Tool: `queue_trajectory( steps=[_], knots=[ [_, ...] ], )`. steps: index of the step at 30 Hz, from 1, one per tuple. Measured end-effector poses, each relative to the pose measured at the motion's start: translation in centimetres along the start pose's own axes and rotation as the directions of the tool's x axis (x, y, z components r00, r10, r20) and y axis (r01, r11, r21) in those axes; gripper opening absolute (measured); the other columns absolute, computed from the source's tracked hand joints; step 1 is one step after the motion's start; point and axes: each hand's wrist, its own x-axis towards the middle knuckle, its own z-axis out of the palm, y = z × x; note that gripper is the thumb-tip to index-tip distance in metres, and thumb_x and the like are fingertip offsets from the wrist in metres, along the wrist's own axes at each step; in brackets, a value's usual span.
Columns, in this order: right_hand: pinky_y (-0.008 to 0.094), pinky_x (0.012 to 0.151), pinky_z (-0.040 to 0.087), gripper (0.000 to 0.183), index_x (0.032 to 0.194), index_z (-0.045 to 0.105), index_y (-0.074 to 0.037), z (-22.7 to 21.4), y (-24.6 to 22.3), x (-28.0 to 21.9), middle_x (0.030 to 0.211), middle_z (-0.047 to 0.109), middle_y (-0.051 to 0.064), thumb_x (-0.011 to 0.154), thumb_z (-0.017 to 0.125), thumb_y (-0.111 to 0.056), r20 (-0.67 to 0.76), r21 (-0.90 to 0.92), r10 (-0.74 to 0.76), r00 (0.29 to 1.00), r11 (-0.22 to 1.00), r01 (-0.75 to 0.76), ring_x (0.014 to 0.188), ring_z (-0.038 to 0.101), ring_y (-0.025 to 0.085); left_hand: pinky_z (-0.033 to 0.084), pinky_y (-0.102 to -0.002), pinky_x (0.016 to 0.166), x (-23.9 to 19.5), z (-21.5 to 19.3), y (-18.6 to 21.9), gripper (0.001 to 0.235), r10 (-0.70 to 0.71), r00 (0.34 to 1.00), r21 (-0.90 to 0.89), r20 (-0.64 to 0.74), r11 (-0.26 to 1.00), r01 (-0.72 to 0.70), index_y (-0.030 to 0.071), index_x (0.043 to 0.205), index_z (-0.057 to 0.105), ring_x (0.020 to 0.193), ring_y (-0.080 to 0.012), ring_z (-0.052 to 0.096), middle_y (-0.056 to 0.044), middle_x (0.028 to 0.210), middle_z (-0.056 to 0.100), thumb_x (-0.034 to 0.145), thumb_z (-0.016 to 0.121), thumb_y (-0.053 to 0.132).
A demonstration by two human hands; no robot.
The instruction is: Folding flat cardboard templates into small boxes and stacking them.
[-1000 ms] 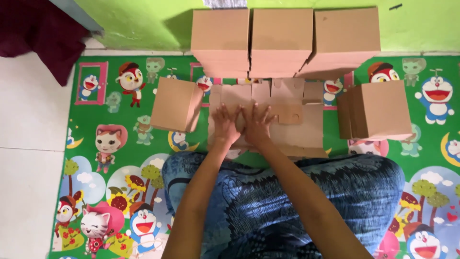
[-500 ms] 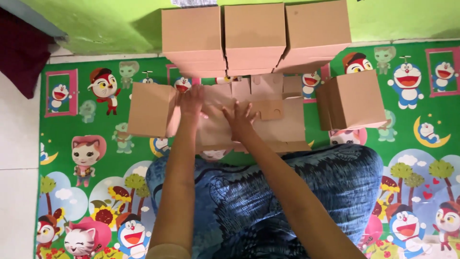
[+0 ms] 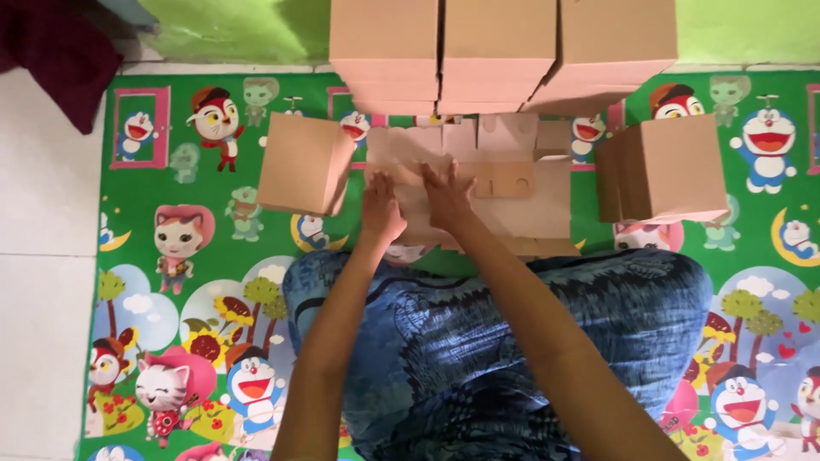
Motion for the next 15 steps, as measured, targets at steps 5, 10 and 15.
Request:
queue_trajectory(
  steps=[5, 10, 15],
  knots=[
    [0.083, 0.1, 0.038, 0.131, 0.166, 0.019, -0.021, 0.1, 0.8, 0.2, 0.171, 0.021, 0.004, 0.06, 0.095, -0.018, -0.085, -0.106, -0.083, 0.993, 0.992, 0.074, 0.149, 0.017, 0.057, 0.04, -0.05, 0.113, 0.5, -1.5, -1.7, 0.094, -0.024, 0.984, -0.199, 0.177, 0.978, 0.06, 0.003, 0.158, 0.033, 0.148, -0.0362, 0.041, -0.023, 0.163, 0.032, 0.077, 0.072, 0.029],
    [0.084, 0.097, 0.04, 0.133, 0.167, 0.015, -0.026, 1.6, 0.4, 0.9, 0.172, 0.019, 0.0, 0.059, 0.094, -0.028, -0.053, -0.167, -0.043, 0.998, 0.985, 0.033, 0.149, 0.019, 0.057, 0.05, -0.042, 0.104, 1.1, -2.4, 0.5, 0.1, -0.153, 0.961, -0.104, 0.23, 0.978, 0.18, 0.002, 0.158, 0.031, 0.149, -0.0269, 0.037, -0.015, 0.163, 0.032, 0.075, 0.07, 0.043],
    [0.086, 0.099, 0.035, 0.137, 0.167, 0.008, -0.025, 1.7, -0.1, 1.3, 0.173, 0.013, 0.001, 0.062, 0.095, -0.03, -0.042, -0.157, -0.019, 0.999, 0.988, 0.013, 0.15, 0.015, 0.057, 0.044, -0.044, 0.109, 2.7, -0.9, 2.6, 0.109, -0.208, 0.954, -0.098, 0.218, 0.968, 0.233, -0.007, 0.157, 0.022, 0.151, -0.0353, 0.028, -0.026, 0.162, 0.025, 0.072, 0.077, 0.035]
  ],
)
